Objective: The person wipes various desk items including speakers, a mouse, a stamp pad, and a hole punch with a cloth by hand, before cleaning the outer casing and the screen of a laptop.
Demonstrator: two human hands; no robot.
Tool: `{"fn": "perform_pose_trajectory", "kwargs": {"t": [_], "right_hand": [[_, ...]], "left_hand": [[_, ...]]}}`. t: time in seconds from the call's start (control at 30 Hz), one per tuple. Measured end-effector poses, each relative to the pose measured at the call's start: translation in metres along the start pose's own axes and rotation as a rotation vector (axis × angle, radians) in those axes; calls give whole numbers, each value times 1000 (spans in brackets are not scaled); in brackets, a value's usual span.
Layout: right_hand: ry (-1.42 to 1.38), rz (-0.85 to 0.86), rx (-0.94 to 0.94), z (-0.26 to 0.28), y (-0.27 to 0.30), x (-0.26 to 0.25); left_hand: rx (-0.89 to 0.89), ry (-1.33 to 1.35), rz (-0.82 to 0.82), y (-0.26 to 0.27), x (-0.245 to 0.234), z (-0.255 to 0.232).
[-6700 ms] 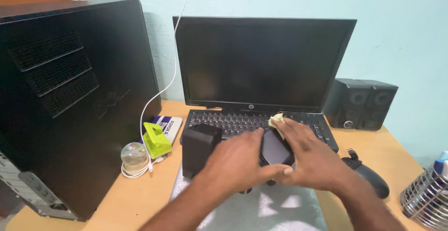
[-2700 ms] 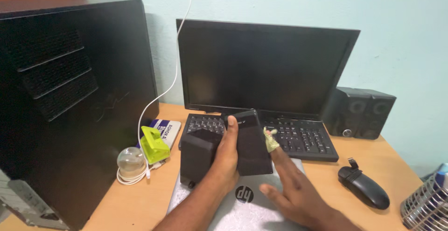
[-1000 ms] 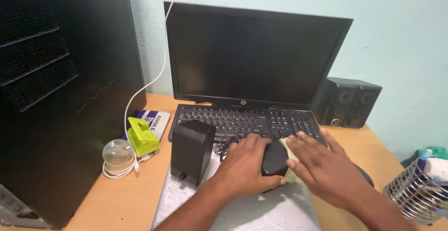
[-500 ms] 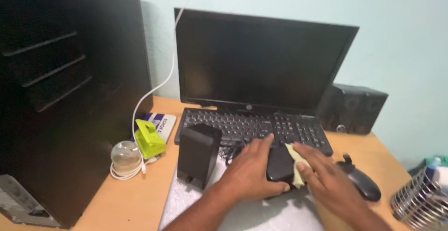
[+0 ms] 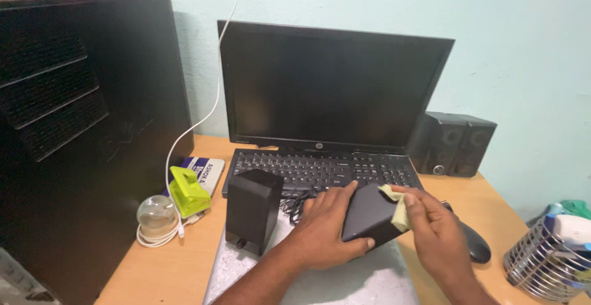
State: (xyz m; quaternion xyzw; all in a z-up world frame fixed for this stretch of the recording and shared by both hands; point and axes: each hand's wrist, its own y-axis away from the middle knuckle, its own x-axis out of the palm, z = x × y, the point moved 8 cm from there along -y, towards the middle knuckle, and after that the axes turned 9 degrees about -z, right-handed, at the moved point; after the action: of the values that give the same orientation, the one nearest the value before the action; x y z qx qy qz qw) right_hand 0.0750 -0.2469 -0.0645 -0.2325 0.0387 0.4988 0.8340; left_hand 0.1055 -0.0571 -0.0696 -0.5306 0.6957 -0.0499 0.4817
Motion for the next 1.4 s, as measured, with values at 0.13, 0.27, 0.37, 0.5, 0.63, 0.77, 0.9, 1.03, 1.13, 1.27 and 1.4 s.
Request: {"fn": "perform_pose_trajectory", "kwargs": {"t": [0.13,0.27,0.37,0.5,0.63,0.77,0.9,1.03,1.13,1.27,1.4], "right_hand": [[299,-82,-575,73,33,5],[375,150,-302,68,25,23],[314,257,-346,82,1,32],[542,228,-791,104,16,26],[526,407,-810,94,18,33],[403,465,-376,66,12,36],[202,427,-649,76,20,40],[4,256,-406,47,5,46],[129,164,-675,36,34,55],[501,99,-1142,43,90,69],[376,131,-1013,81,58,67]], "left_hand": [[-142,64,6,-4,-4,-3],[-335,501,24,-8,-15,-1],[-406,702,5,-7,-11,3],[-245,844,11,-11,-10,2],[-445,871,59,-2,-2,19],[-382,902,63,-10,-1,17],[-546,987,58,-1,14,32],[-482,1094,-18,-7,14,26],[-758,1200,-149,-4,11,40],[-862,1481,-280,-4,-2,40],[-831,1562,-143,-7,9,25]]}}
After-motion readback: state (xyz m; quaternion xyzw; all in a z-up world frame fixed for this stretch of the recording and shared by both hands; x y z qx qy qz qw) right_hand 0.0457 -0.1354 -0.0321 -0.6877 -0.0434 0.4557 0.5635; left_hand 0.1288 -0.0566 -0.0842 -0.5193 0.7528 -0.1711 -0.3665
